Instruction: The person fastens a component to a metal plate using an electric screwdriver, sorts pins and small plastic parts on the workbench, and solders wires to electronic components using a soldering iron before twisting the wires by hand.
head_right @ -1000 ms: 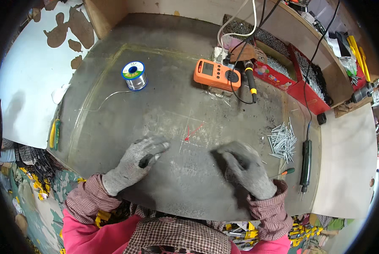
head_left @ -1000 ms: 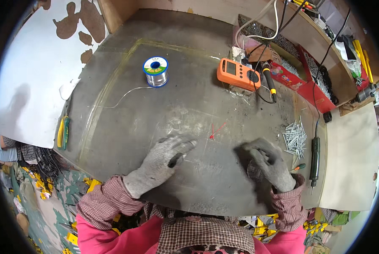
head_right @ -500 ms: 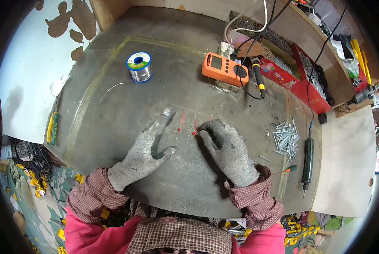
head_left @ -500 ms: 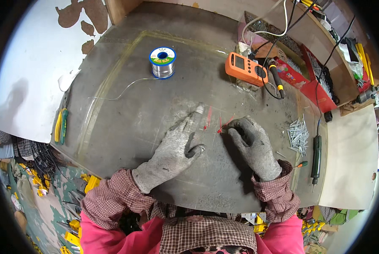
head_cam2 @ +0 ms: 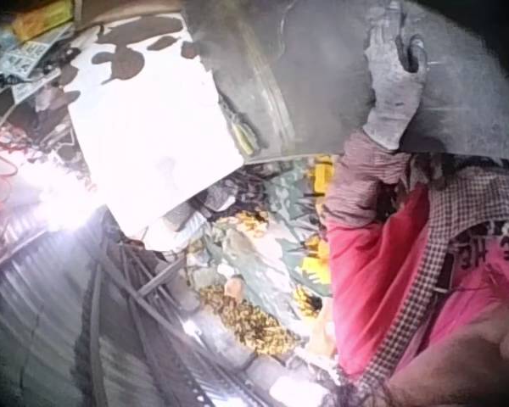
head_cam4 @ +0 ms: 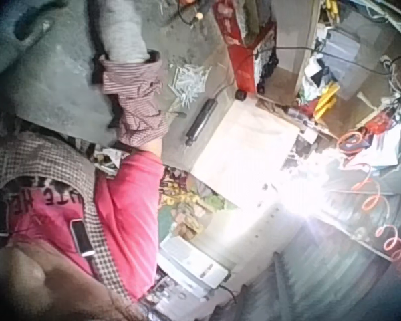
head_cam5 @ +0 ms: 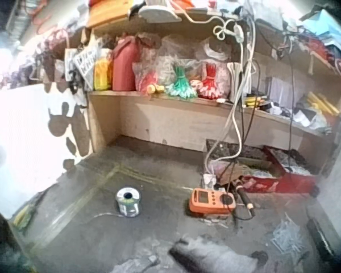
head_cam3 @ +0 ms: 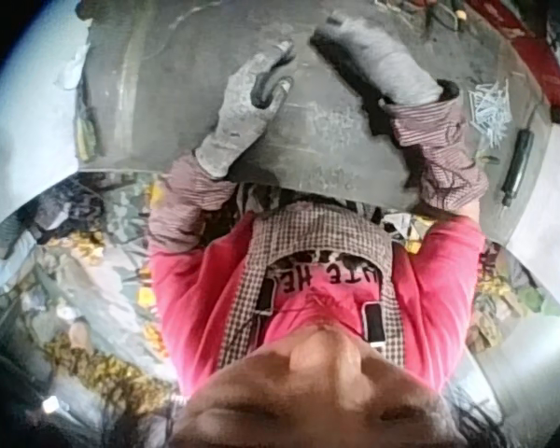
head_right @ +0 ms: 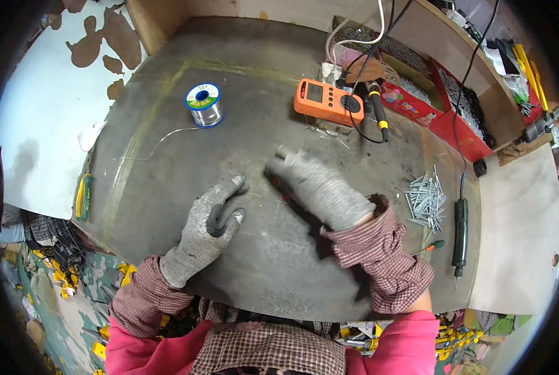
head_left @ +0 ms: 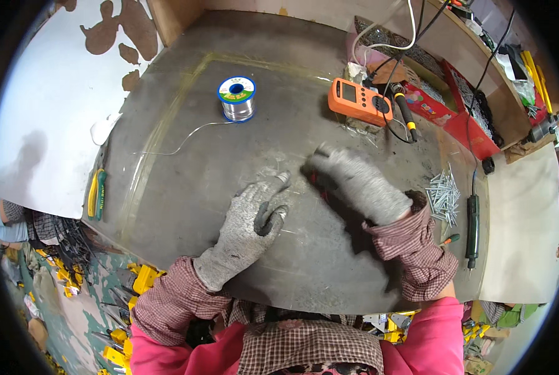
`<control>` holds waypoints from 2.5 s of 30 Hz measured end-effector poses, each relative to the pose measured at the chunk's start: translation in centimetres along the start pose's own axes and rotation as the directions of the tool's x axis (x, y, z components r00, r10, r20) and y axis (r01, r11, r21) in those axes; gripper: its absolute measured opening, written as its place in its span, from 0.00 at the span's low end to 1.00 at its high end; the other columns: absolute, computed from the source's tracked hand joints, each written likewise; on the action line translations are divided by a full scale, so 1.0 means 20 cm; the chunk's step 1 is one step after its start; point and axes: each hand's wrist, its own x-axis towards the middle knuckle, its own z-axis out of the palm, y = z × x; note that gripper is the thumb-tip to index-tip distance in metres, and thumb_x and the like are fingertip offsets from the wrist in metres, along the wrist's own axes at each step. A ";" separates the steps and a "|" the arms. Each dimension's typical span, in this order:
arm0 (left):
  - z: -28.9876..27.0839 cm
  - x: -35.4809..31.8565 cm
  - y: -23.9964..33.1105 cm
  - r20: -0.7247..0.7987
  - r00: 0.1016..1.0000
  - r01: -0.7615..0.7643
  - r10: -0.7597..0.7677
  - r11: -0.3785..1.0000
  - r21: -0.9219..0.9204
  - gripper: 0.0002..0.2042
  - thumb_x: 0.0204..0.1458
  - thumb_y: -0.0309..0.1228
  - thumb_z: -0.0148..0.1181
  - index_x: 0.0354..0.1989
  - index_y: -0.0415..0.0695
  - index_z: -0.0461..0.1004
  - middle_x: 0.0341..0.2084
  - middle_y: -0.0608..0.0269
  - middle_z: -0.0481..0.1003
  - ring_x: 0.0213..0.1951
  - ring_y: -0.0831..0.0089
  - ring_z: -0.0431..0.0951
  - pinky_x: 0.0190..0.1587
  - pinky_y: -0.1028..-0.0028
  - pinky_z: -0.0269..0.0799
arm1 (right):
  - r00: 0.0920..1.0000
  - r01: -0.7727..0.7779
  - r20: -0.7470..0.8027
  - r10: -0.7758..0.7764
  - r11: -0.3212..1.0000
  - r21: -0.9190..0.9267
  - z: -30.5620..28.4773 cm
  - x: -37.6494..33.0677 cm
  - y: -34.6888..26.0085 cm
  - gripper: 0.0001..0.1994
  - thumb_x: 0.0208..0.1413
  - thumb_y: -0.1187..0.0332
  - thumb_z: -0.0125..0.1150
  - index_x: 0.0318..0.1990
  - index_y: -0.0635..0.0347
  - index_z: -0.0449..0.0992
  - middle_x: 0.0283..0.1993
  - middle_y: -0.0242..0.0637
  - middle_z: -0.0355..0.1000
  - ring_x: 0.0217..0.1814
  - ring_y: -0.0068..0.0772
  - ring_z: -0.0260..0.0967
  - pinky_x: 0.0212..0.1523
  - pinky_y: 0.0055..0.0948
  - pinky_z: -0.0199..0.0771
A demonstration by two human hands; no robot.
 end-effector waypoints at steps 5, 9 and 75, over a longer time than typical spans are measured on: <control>0.02 0.00 0.02 0.037 0.999 0.003 -0.006 0.997 0.083 0.22 0.52 0.19 0.60 0.58 0.37 0.68 0.51 0.49 0.74 0.56 0.56 0.73 0.59 0.65 0.67 | 0.998 0.018 0.059 -0.011 0.992 -0.128 0.05 0.00 0.03 0.11 0.55 0.73 0.53 0.45 0.63 0.72 0.47 0.49 0.69 0.55 0.49 0.69 0.55 0.43 0.71; 0.01 -0.01 0.00 0.016 0.999 0.052 -0.051 0.992 -0.112 0.20 0.55 0.19 0.58 0.58 0.37 0.68 0.54 0.50 0.73 0.58 0.60 0.72 0.63 0.65 0.64 | 0.994 -0.042 -0.095 0.052 0.993 0.106 0.00 -0.03 0.02 0.10 0.50 0.73 0.58 0.42 0.63 0.72 0.41 0.47 0.71 0.44 0.51 0.71 0.47 0.41 0.72; 0.22 0.00 0.39 0.431 0.843 0.536 -0.323 0.577 -0.616 0.07 0.57 0.23 0.58 0.43 0.35 0.75 0.35 0.61 0.78 0.39 0.79 0.76 0.46 0.76 0.73 | 0.747 -0.096 -0.039 0.664 0.165 0.982 0.19 -0.75 -0.34 0.09 0.59 0.75 0.61 0.46 0.68 0.76 0.42 0.40 0.77 0.41 0.25 0.76 0.44 0.23 0.76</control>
